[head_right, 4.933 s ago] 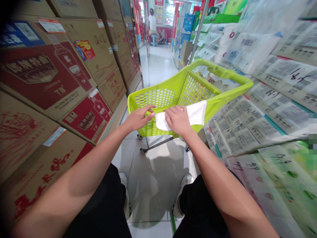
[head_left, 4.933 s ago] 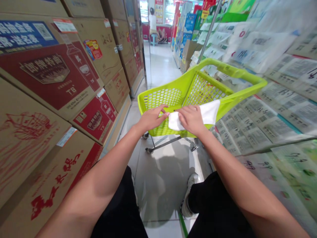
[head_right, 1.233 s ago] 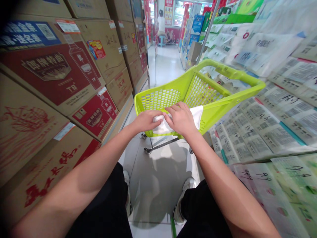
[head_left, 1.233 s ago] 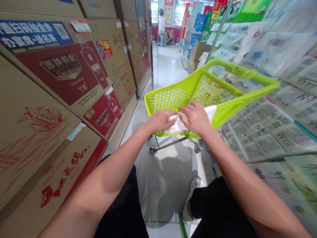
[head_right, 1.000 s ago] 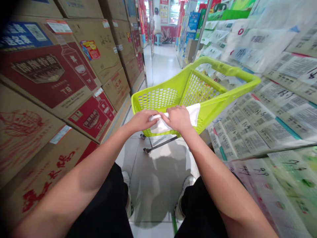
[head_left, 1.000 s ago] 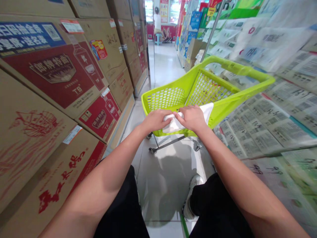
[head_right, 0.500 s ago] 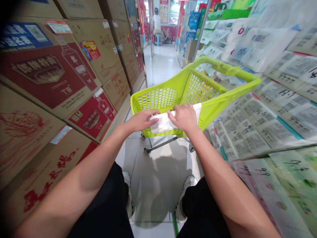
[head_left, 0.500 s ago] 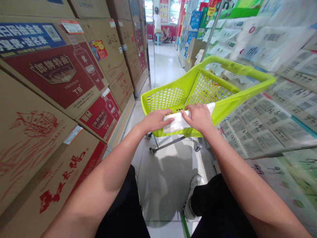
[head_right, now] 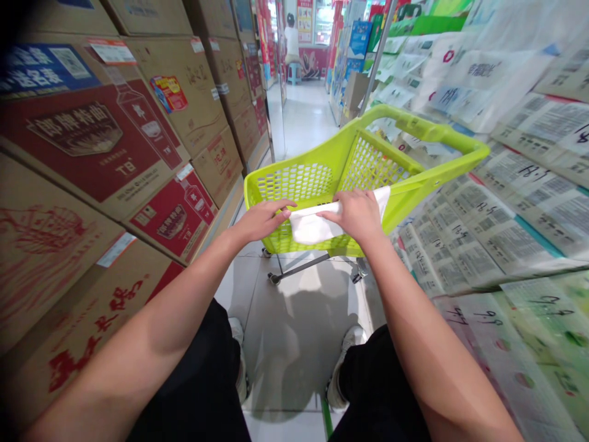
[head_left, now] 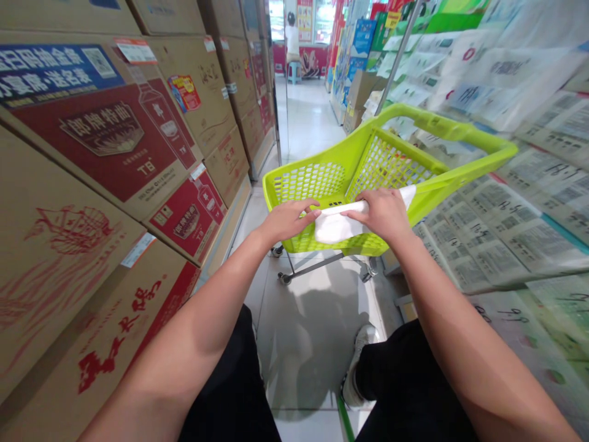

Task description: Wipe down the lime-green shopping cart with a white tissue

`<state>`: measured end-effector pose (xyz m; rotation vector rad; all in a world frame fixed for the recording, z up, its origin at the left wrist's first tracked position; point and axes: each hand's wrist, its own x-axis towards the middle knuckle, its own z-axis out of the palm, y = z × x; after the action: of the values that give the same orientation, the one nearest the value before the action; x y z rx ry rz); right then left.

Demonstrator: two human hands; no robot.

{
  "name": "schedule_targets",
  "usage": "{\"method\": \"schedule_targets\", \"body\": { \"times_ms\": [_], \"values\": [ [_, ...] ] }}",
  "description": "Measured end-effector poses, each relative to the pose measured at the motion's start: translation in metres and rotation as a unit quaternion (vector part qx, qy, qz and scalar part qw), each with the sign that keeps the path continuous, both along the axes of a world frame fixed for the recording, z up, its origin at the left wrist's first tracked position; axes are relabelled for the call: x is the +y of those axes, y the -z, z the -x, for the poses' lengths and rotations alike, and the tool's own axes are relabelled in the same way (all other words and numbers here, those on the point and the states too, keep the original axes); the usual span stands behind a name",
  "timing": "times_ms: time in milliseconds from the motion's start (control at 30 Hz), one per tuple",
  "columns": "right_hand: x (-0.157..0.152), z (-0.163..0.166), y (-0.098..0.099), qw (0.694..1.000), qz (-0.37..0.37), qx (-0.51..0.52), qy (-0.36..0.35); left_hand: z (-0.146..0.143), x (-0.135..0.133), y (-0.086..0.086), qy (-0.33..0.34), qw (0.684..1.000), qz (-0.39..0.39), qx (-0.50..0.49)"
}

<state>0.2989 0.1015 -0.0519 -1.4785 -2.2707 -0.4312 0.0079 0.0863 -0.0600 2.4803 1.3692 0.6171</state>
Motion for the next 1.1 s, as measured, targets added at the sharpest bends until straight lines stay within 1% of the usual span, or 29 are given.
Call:
{"method": "schedule_targets", "body": {
  "times_ms": [100, 167, 267, 367, 433, 500, 633, 700, 933, 1033, 1100],
  "values": [
    [0.008, -0.02, -0.006, 1.0, 0.001, -0.015, 0.013, 0.001, 0.003, 0.001, 0.003, 1.0, 0.003, -0.004],
    [0.006, -0.02, -0.004, 0.999, -0.009, -0.044, 0.003, -0.002, 0.001, 0.001, -0.012, 1.0, -0.006, 0.011],
    [-0.002, 0.0, 0.006, 0.997, -0.036, -0.069, -0.009, -0.01, -0.006, 0.001, -0.038, 0.999, -0.027, 0.021],
    [-0.009, 0.023, 0.016, 0.997, -0.053, -0.061, -0.003, -0.014, -0.01, 0.001, -0.055, 0.998, -0.025, -0.003],
    [-0.011, 0.031, 0.019, 0.997, -0.057, -0.056, -0.001, -0.013, -0.01, 0.0, -0.066, 0.997, -0.015, -0.025],
    [-0.01, 0.031, 0.017, 0.997, -0.048, -0.058, -0.013, -0.01, -0.007, -0.001, -0.073, 0.996, -0.005, -0.041],
    [-0.002, 0.014, 0.006, 0.997, 0.002, -0.057, -0.051, -0.002, 0.0, -0.003, -0.076, 0.996, 0.012, -0.04],
    [0.003, 0.0, 0.002, 0.997, 0.02, -0.047, -0.055, 0.001, 0.003, -0.004, -0.078, 0.996, 0.012, -0.031],
    [0.015, -0.053, -0.011, 1.0, -0.006, -0.026, -0.015, 0.006, 0.006, -0.006, -0.082, 0.997, 0.002, 0.012],
    [0.016, -0.061, -0.012, 0.999, -0.003, -0.04, -0.022, 0.005, 0.008, -0.005, -0.093, 0.994, -0.006, 0.051],
    [0.014, -0.057, -0.009, 0.998, -0.012, -0.054, -0.024, 0.004, 0.009, -0.004, -0.1, 0.993, -0.007, 0.069]
  ]
}}
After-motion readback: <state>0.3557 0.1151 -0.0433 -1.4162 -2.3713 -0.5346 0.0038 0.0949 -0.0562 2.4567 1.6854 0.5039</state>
